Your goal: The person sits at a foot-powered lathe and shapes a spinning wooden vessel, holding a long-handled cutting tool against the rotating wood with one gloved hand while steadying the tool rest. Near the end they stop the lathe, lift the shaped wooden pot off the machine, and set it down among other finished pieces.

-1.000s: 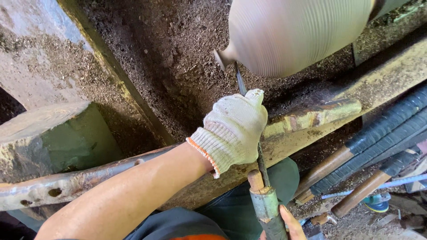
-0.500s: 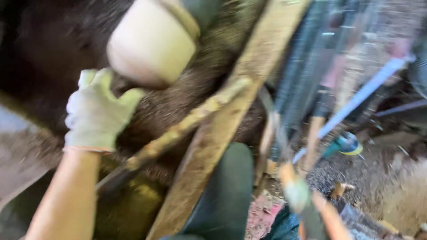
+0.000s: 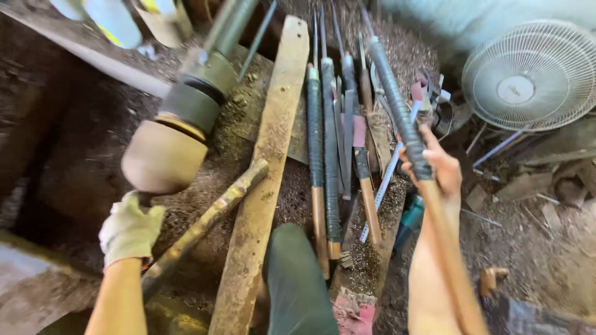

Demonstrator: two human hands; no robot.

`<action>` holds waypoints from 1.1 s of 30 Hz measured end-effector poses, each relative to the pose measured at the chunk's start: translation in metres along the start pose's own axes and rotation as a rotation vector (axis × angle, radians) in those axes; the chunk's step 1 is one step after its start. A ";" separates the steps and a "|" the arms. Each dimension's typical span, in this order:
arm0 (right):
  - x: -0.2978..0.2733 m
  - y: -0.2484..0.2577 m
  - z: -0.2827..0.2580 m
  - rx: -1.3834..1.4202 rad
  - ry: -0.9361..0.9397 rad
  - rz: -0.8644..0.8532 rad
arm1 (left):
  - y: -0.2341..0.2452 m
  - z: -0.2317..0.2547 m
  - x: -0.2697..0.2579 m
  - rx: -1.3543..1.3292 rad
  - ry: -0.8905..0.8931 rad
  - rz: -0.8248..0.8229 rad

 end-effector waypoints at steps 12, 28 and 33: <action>-0.192 0.087 0.153 -0.759 -0.489 0.512 | -0.047 -0.162 -0.107 0.255 -0.189 0.154; 0.063 -0.018 0.255 -2.199 0.051 0.229 | -0.025 -0.032 -0.139 -0.341 -0.334 -0.031; 0.048 -0.020 0.176 -1.941 -0.052 0.124 | 0.013 0.006 -0.021 -0.440 -0.482 0.324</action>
Point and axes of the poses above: each hand's wrist, its own x-axis towards the middle knuckle, its own y-axis out of the back of the hand, z = x × y, the point moved 3 cm from there along x, towards the middle knuckle, and after that the axes turned 2 degrees about -z, right-handed, at the moved point
